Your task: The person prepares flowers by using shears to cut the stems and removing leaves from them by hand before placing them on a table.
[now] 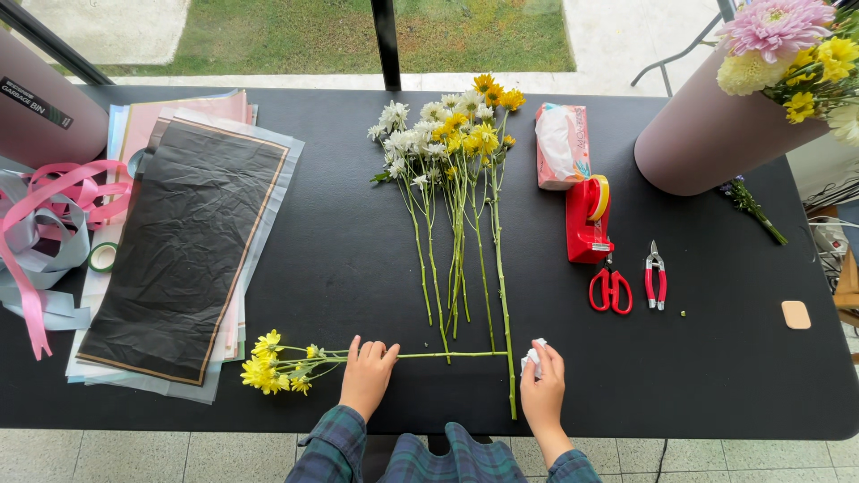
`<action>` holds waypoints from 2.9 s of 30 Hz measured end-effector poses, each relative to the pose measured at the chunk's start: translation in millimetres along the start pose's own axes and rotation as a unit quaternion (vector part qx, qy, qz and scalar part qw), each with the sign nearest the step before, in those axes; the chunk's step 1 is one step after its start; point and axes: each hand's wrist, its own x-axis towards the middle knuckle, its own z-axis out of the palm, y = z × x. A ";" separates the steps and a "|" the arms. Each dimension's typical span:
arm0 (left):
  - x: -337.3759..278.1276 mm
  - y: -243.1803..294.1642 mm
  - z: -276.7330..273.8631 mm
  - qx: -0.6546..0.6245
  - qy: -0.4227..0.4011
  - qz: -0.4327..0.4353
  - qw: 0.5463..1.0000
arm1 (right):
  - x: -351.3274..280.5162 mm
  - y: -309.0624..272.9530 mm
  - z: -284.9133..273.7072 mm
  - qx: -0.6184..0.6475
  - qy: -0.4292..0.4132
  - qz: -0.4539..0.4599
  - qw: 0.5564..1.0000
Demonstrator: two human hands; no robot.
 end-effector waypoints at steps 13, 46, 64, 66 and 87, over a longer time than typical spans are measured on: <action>7.2 38.9 -12.7 -0.079 0.015 0.094 0.992 | -16.6 -38.6 -16.3 -0.027 0.026 -0.181 0.983; 10.6 97.3 -89.5 -0.157 0.029 0.079 0.984 | -1.0 -49.3 -14.1 -0.191 -0.099 -0.575 0.789; 36.2 53.7 -93.7 -0.161 0.052 0.082 0.982 | 43.7 -60.5 -19.4 -0.241 -0.062 -0.550 0.797; 41.5 50.8 -94.4 -0.153 0.025 0.081 0.985 | 50.0 -61.5 -18.2 -0.219 -0.071 -0.570 0.789; 67.1 39.2 -90.4 -0.143 -0.019 0.075 0.987 | 93.3 -42.4 -29.7 -0.276 -0.094 -0.539 0.790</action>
